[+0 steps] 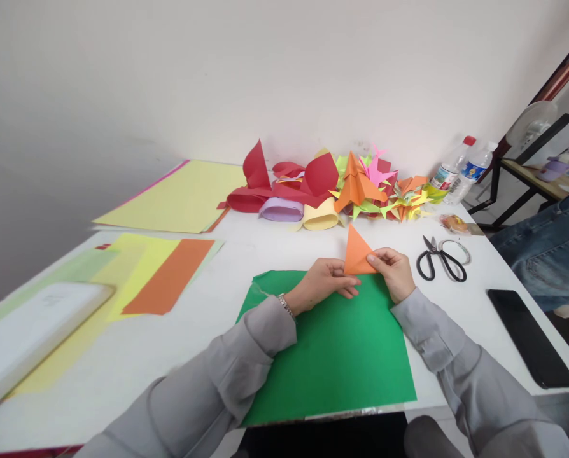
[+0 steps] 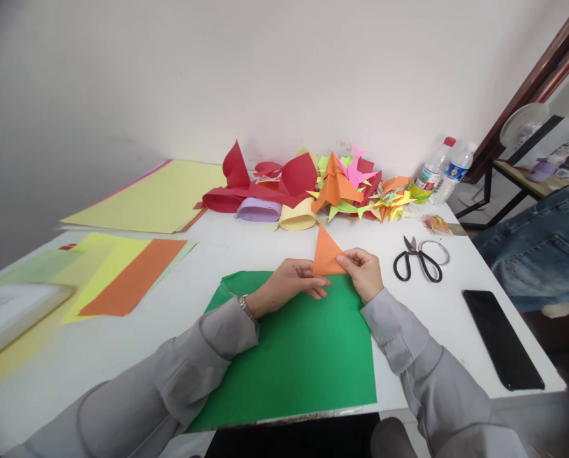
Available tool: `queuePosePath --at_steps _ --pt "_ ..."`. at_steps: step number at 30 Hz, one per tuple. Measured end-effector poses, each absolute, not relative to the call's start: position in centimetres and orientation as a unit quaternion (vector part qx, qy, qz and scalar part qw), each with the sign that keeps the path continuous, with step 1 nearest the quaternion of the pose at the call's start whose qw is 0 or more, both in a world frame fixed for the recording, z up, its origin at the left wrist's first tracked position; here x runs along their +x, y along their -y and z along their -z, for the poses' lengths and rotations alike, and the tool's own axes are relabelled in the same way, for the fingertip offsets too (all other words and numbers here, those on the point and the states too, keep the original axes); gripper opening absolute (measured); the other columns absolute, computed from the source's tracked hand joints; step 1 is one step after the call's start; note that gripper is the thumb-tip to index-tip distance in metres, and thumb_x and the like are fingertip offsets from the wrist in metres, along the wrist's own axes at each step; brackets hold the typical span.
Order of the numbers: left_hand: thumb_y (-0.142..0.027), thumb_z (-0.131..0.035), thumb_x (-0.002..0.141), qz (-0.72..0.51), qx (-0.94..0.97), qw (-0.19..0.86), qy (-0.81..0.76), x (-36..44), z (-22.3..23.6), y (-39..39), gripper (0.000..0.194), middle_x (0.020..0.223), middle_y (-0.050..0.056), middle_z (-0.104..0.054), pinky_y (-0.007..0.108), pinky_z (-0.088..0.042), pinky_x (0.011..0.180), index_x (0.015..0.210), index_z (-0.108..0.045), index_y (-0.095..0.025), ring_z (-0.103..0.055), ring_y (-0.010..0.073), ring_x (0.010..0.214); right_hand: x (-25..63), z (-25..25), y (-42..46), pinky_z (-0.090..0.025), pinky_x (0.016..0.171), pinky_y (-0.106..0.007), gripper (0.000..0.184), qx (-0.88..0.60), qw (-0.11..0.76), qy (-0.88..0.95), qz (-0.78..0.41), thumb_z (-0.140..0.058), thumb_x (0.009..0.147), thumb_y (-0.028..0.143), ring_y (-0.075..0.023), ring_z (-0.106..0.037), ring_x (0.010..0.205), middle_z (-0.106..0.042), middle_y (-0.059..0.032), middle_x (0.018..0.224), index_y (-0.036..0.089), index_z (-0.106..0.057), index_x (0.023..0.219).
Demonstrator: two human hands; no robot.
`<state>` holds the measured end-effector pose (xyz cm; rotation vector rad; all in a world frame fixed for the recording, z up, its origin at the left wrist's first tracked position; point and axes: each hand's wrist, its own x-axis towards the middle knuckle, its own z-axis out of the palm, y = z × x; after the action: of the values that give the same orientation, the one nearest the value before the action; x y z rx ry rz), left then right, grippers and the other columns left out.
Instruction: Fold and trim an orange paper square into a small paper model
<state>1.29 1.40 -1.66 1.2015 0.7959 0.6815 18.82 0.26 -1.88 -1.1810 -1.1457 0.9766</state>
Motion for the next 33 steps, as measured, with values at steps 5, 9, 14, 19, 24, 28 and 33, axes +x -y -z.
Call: queuePosePath --at_steps 5,9,14,19,24,28,33 --pt "-0.034 -0.082 0.058 -0.306 0.536 0.700 -0.359 1.25 1.52 -1.37 0.038 0.070 0.007 -0.072 0.027 -0.058 0.058 0.081 -0.066 -0.009 -0.068 0.0173 0.061 18.76 1.70 -0.19 -0.043 0.056 -0.027 0.028 -0.505 0.573 0.496 -0.413 -0.078 0.058 0.044 -0.0128 -0.052 0.055 -0.064 0.0009 0.060 0.019 -0.067 0.065" --pt "-0.040 -0.079 0.062 -0.308 0.532 0.705 -0.353 1.14 1.26 -1.36 0.038 0.076 0.010 -0.073 0.028 -0.058 0.056 0.082 -0.067 -0.009 -0.068 0.0176 0.060 18.55 1.46 0.00 -0.042 0.054 -0.027 0.029 -0.500 0.558 0.508 -0.425 -0.078 0.057 0.045 -0.0126 -0.052 0.053 -0.064 0.0008 0.059 0.019 -0.067 0.063" --pt "-0.041 -0.076 0.065 -0.287 0.549 0.706 -0.343 1.01 1.32 -1.42 0.035 0.074 0.011 -0.073 0.027 -0.057 0.053 0.079 -0.068 -0.009 -0.068 0.0171 0.057 18.33 1.42 0.20 -0.039 0.049 -0.025 0.030 -0.494 0.537 0.527 -0.436 -0.078 0.056 0.046 -0.0110 -0.048 0.049 -0.061 0.0020 0.054 0.019 -0.067 0.062" --pt "-0.042 -0.074 0.067 -0.293 0.558 0.699 -0.340 1.05 1.65 -1.44 0.035 0.073 0.011 -0.073 0.028 -0.057 0.053 0.078 -0.069 -0.009 -0.068 0.0177 0.056 18.36 1.53 0.23 -0.040 0.051 -0.026 0.028 -0.486 0.533 0.528 -0.449 -0.078 0.056 0.045 -0.0112 -0.049 0.050 -0.061 0.0022 0.055 0.019 -0.067 0.062" --pt "-0.041 -0.075 0.067 -0.307 0.554 0.692 -0.348 1.16 1.87 -1.35 0.035 0.070 0.010 -0.072 0.028 -0.057 0.051 0.077 -0.068 -0.009 -0.068 0.0187 0.056 18.39 1.71 0.17 -0.041 0.051 -0.026 0.028 -0.483 0.534 0.518 -0.462 -0.079 0.056 0.043 -0.0113 -0.051 0.050 -0.062 0.0020 0.056 0.019 -0.066 0.061" --pt "-0.042 -0.075 0.066 -0.311 0.554 0.689 -0.350 1.17 1.92 -1.34 0.035 0.070 0.010 -0.072 0.028 -0.057 0.050 0.077 -0.067 -0.009 -0.068 0.0189 0.056 18.37 1.68 0.20 -0.041 0.051 -0.026 0.027 -0.476 0.533 0.515 -0.473 -0.079 0.056 0.042 -0.0112 -0.051 0.051 -0.063 0.0020 0.057 0.019 -0.067 0.063" --pt "-0.041 -0.075 0.066 -0.307 0.560 0.684 -0.353 1.30 1.72 -1.21 0.036 0.068 0.010 -0.071 0.027 -0.056 0.048 0.076 -0.067 -0.008 -0.067 0.0182 0.054 18.28 1.54 0.33 -0.043 0.054 -0.026 0.028 -0.468 0.526 0.525 -0.478 -0.078 0.058 0.043 -0.0125 -0.054 0.054 -0.066 0.0010 0.062 0.020 -0.068 0.069"
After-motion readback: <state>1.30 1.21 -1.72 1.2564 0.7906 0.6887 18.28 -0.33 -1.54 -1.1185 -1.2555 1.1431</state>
